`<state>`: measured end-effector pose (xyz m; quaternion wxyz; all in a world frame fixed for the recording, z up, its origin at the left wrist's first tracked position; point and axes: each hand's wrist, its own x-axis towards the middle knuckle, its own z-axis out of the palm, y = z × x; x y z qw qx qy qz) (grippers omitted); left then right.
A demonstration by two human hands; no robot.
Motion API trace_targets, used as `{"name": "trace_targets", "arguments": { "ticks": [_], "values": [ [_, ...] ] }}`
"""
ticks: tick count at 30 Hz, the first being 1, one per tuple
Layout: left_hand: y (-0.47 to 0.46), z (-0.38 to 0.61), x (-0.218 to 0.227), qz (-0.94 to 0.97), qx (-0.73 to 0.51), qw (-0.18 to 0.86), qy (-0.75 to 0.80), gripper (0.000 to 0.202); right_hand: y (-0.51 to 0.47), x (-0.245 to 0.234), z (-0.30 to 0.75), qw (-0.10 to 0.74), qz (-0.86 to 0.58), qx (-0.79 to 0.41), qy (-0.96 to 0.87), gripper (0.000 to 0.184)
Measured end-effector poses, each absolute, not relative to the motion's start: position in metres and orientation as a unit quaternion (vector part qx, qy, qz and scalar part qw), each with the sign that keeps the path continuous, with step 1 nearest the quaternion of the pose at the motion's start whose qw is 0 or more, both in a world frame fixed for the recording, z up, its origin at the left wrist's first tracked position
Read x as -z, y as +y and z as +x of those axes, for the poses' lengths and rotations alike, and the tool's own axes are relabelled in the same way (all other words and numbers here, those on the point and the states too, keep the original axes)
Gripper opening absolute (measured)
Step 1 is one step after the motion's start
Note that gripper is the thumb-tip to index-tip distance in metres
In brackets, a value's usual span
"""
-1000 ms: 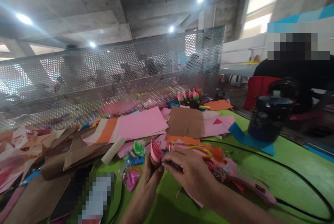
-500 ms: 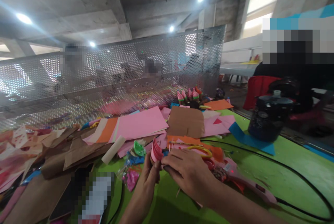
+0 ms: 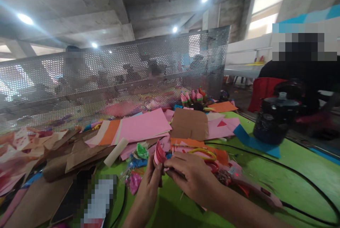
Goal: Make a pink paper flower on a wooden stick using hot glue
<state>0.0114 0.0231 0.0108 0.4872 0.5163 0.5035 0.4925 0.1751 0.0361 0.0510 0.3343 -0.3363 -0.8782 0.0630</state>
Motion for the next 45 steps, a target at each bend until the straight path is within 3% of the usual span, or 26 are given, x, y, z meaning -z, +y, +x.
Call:
{"name": "trace_targets", "arguments": {
  "ticks": [7, 17, 23, 30, 45],
  "values": [
    [0.024, 0.012, -0.007, 0.532, -0.493, 0.469, 0.504, 0.067, 0.035, -0.052, 0.174, 0.321, -0.345, -0.058, -0.880, 0.013],
    [0.029, 0.003, -0.005, 0.535, -0.439, 0.482, 0.537, 0.084, 0.035, -0.053, 0.175, 0.342, -0.348, -0.109, -0.866, 0.019],
    [0.027, 0.008, -0.004, 0.505, -0.486, 0.462, 0.543, 0.068, 0.035, -0.057, 0.177, 0.347, -0.355, -0.110, -0.861, 0.018],
    [0.026, 0.010, -0.004, 0.490, -0.504, 0.472, 0.532, 0.073, 0.035, -0.060, 0.178, 0.347, -0.372, -0.120, -0.853, 0.016],
    [0.036, 0.006, 0.003, 0.482, -0.530, 0.472, 0.514, 0.059, 0.026, -0.078, 0.211, 0.335, -0.423, -0.088, -0.838, 0.017]
  ]
}}
